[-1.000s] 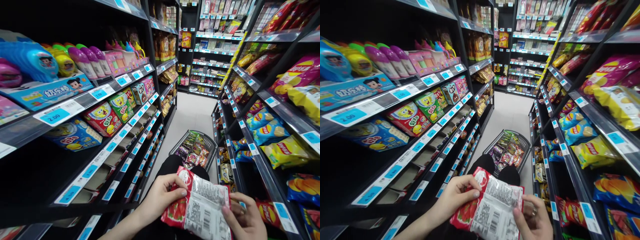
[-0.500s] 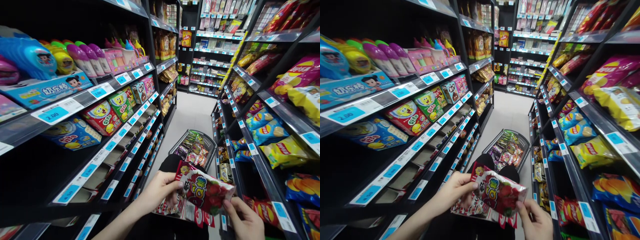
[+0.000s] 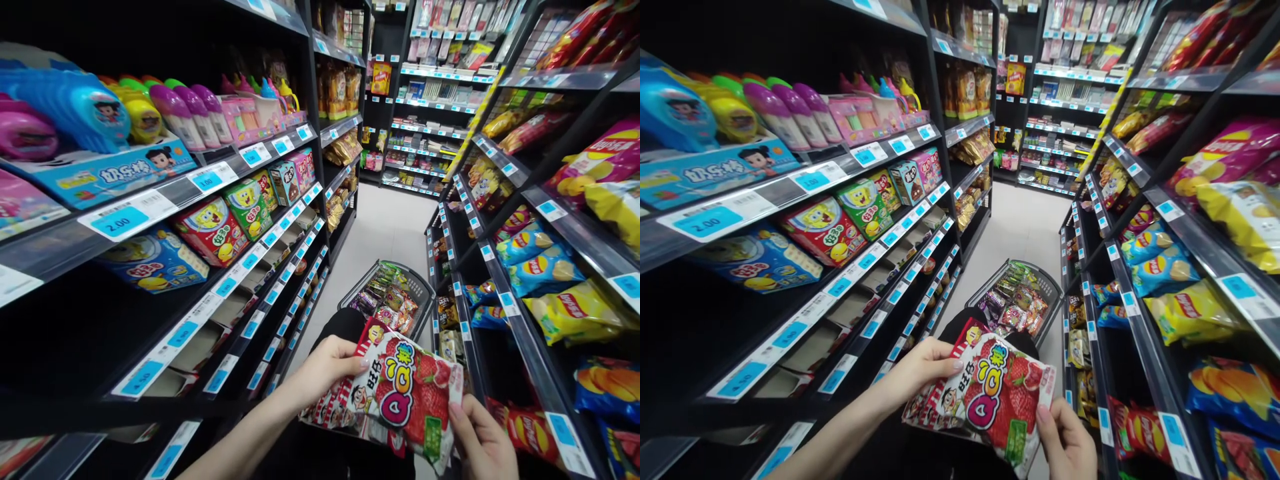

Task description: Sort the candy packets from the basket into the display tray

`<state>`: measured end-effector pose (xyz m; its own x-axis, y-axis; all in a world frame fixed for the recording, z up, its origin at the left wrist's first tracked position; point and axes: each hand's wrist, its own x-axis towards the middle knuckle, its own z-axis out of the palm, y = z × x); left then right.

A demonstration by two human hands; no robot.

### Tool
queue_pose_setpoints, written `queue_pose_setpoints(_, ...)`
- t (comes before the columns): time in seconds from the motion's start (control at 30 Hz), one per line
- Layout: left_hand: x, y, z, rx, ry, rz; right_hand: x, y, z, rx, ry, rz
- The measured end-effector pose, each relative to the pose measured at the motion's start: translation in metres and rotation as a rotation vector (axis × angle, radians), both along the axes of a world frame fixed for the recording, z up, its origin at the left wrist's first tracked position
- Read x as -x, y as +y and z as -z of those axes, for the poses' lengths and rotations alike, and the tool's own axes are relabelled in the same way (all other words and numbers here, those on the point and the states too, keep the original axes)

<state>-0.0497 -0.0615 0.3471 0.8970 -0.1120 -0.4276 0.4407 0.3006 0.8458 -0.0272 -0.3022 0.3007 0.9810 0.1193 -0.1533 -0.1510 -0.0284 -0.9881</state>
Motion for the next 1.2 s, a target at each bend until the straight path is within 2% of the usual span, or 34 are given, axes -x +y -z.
queue_pose_setpoints(0.13,-0.001,-0.002,0.000,-0.082,0.000,0.009,-0.001,-0.002,0.004,-0.031,0.052,0.015)
queue_pose_setpoints(0.27,-0.001,-0.004,-0.003,-0.019,-0.007,0.046,-0.001,-0.002,0.004,-0.095,0.093,0.016)
queue_pose_setpoints(0.43,-0.002,-0.004,-0.005,-0.098,0.012,0.056,0.000,-0.001,0.004,-0.100,0.113,0.041)
queue_pose_setpoints(0.6,-0.003,-0.004,-0.002,-0.085,-0.034,0.083,0.001,-0.003,0.006,-0.110,0.113,0.039)
queue_pose_setpoints(0.7,-0.001,-0.010,0.006,-0.312,-0.148,-0.009,0.004,0.001,0.001,-0.004,0.022,0.108)
queue_pose_setpoints(0.77,0.003,-0.018,0.013,-0.386,-0.221,-0.061,0.009,0.012,-0.007,0.186,-0.164,0.170)
queue_pose_setpoints(0.8,0.005,-0.024,0.017,-0.320,-0.248,-0.037,0.011,0.020,-0.011,0.288,-0.296,0.170)
queue_pose_setpoints(0.9,0.011,-0.042,0.029,0.120,-0.306,0.109,0.015,0.051,-0.023,0.465,-0.698,0.000)
queue_pose_setpoints(0.97,0.012,-0.050,0.033,0.303,-0.312,0.064,0.015,0.068,-0.027,0.465,-0.844,-0.174)
queue_pose_setpoints(1.03,0.012,-0.053,0.035,0.346,-0.290,-0.042,0.013,0.072,-0.028,0.412,-0.881,-0.279)
queue_pose_setpoints(1.1,0.012,-0.051,0.035,0.369,-0.240,-0.111,0.009,0.062,-0.027,0.334,-0.878,-0.257)
queue_pose_setpoints(1.2,0.013,-0.044,0.029,0.463,-0.162,-0.081,-0.002,0.030,-0.027,0.331,-0.827,-0.048)
